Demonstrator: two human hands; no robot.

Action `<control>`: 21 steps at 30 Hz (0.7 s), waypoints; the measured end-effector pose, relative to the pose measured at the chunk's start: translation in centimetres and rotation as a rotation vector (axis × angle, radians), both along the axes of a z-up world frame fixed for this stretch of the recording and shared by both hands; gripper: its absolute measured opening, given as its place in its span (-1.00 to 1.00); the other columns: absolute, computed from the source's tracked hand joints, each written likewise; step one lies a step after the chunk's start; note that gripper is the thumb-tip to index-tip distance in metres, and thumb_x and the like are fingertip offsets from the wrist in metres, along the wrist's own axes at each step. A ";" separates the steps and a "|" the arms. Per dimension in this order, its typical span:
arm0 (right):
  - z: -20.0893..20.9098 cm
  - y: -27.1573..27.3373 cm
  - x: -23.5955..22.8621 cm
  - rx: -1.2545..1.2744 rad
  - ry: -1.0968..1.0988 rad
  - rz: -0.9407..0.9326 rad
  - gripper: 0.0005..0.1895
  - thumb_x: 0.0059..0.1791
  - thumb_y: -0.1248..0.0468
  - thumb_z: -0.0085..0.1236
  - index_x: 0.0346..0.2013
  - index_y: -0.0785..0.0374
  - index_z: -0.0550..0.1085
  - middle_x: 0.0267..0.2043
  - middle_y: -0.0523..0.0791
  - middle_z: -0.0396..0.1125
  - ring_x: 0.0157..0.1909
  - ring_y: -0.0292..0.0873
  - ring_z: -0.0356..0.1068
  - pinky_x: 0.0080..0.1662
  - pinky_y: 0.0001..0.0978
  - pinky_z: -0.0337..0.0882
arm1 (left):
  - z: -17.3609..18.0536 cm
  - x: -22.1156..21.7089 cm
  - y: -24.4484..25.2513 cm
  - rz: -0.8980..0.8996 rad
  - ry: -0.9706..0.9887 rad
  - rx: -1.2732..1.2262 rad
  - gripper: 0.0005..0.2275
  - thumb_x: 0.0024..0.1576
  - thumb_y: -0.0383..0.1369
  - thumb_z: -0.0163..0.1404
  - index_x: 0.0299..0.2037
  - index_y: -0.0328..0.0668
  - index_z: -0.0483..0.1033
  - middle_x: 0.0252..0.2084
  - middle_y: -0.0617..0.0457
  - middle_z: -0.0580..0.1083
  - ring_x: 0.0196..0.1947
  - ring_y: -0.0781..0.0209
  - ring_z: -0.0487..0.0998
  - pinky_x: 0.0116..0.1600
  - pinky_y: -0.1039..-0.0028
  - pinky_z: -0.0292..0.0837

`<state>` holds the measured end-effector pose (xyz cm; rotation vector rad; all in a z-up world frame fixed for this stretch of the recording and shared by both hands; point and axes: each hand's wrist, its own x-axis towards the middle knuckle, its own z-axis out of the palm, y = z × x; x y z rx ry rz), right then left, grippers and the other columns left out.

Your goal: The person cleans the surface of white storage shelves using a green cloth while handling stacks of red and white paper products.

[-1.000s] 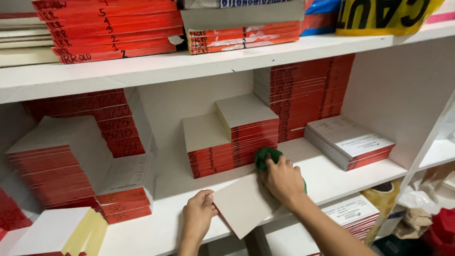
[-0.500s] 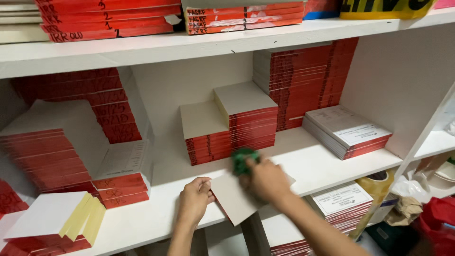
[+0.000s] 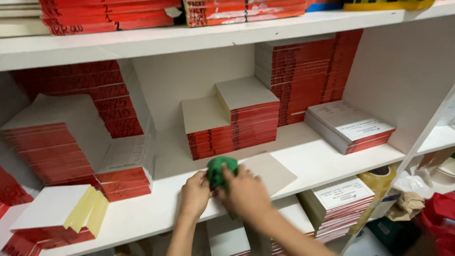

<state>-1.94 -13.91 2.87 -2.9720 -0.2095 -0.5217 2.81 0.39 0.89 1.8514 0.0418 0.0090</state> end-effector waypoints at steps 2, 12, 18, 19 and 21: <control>0.6 -3.2 1.0 0.020 0.043 -0.073 -0.34 0.00 -0.09 0.01 0.35 0.03 0.23 0.00 0.11 0.28 -0.11 0.23 0.42 -0.11 0.20 0.43 | -0.5 -0.1 -0.1 0.011 0.038 -0.087 -0.75 0.25 -0.45 -0.17 -0.04 -0.20 0.61 -0.24 -0.03 0.59 -0.30 0.18 0.65 -0.12 0.41 0.70; 0.1 -19.5 3.7 0.069 -0.056 -0.428 -0.30 0.02 -0.25 -0.09 0.38 -0.07 0.23 0.04 0.18 0.30 0.00 0.32 0.42 -0.09 0.25 0.48 | 3.6 -4.6 -1.3 -0.044 0.083 0.096 -0.26 0.03 -0.16 0.25 0.47 0.17 0.21 0.19 0.17 0.54 0.03 0.30 0.56 0.14 0.49 0.41; -0.7 -20.2 3.7 0.112 -0.098 -0.454 -0.29 -0.01 -0.29 -0.07 0.38 -0.15 0.28 0.00 0.14 0.31 -0.06 0.33 0.46 -0.05 0.25 0.45 | 3.2 -6.9 -1.8 0.116 -0.213 -0.134 -0.43 0.05 -0.44 0.14 0.33 0.24 0.45 0.16 0.03 0.62 -0.33 0.39 0.70 -0.08 0.61 0.52; -0.6 -20.1 3.6 0.117 -0.099 -0.442 -0.29 -0.01 -0.29 -0.07 0.38 -0.15 0.28 0.00 0.14 0.31 -0.06 0.33 0.46 -0.05 0.25 0.45 | 3.9 -7.1 -1.2 0.127 -0.217 -0.129 -0.43 0.05 -0.44 0.14 0.33 0.24 0.45 0.16 0.03 0.62 -0.33 0.39 0.70 -0.08 0.61 0.52; -0.6 -20.1 3.3 0.087 -0.113 -0.454 -0.31 0.01 -0.28 -0.11 0.38 -0.13 0.27 0.03 0.13 0.31 -0.02 0.29 0.44 -0.10 0.23 0.49 | 5.0 -7.5 0.0 0.248 -0.617 -0.079 -0.52 0.11 -0.46 0.10 0.30 -0.12 0.45 0.20 0.09 0.59 0.13 0.43 0.61 0.30 0.62 0.42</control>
